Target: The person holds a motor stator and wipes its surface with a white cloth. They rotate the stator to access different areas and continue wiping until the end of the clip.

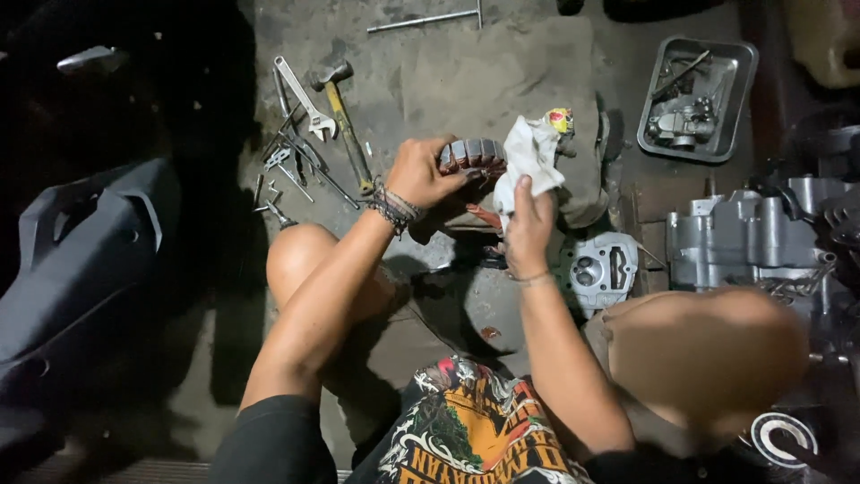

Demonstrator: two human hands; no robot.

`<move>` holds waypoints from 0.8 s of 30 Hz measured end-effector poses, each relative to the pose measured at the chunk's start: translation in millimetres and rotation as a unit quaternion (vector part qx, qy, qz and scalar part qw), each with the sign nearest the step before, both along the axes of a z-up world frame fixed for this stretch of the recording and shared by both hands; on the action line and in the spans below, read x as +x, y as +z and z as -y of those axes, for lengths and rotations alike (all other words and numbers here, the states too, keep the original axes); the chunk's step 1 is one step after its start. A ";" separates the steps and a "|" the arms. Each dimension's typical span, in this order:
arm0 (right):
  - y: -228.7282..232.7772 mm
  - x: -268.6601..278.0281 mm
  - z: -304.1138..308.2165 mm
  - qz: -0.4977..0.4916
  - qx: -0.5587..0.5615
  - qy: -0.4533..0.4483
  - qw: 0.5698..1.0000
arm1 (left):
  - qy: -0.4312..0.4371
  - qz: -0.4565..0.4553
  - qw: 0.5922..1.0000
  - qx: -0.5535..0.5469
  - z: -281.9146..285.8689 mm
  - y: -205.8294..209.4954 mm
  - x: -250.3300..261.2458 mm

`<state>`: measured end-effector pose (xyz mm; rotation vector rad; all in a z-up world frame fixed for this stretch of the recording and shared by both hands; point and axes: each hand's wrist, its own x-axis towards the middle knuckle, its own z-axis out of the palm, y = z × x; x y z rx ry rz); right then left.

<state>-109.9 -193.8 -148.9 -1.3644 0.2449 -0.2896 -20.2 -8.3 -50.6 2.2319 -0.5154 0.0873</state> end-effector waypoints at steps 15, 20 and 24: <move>132.2 -3.0 -1.8 -0.037 0.369 -0.210 0.905 | 0.000 -0.058 0.998 -0.013 -5.5 9.0 -2.2; 90.5 -12.1 25.5 -0.053 0.231 -0.215 0.948 | -0.004 -0.062 0.998 -0.018 -10.0 -2.5 1.3; 103.9 -0.7 17.3 -0.016 0.158 -0.195 0.968 | 0.003 -0.074 0.997 -0.024 -9.1 3.3 -0.3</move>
